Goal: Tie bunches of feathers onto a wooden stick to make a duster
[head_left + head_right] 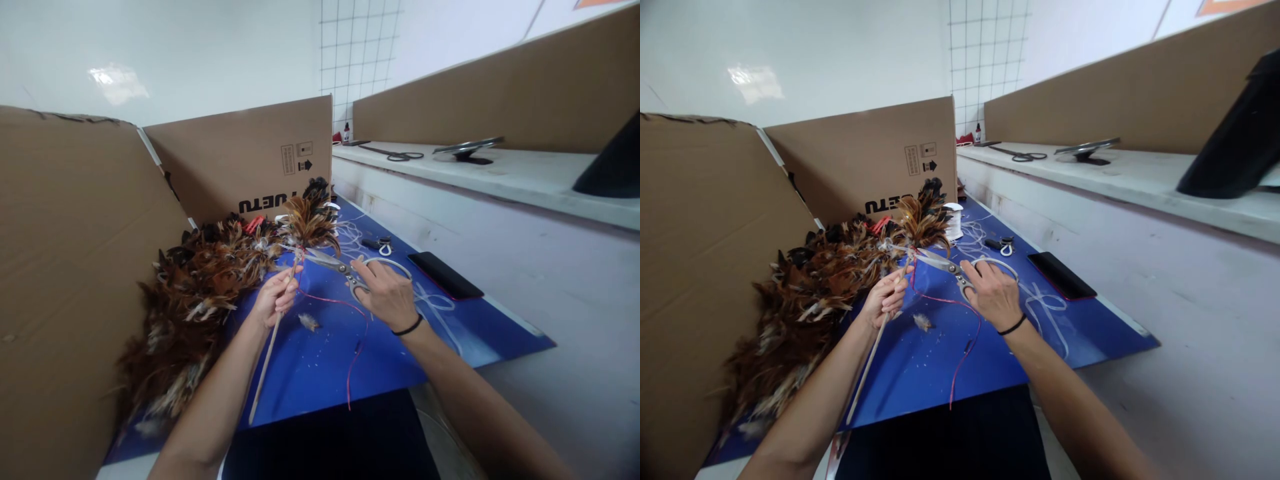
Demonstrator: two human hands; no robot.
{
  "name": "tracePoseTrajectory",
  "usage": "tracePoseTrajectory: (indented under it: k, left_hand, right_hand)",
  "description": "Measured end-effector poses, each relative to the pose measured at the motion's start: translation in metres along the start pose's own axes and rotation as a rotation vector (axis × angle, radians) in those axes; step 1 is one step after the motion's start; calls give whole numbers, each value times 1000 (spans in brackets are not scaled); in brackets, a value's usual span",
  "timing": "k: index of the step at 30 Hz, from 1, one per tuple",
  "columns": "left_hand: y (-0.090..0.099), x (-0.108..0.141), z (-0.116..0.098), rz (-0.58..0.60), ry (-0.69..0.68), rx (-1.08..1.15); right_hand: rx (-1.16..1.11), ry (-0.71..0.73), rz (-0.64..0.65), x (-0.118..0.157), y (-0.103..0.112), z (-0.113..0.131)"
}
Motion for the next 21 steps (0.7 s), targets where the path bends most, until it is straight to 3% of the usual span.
tracePoseTrajectory:
  k: [21]
  left_hand:
    - [2, 0, 2, -19, 18, -14]
  right_hand:
    - [21, -4, -6, 9, 3, 3]
Point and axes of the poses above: each hand's wrist, its own x-axis away from the middle knuckle, its own y-axis out of the back of the hand, z = x × y, the point moved 8 cm from there along -x, towards the middle knuckle, and after that the axes turned 8 degrees about x, right-handed, at the moved point
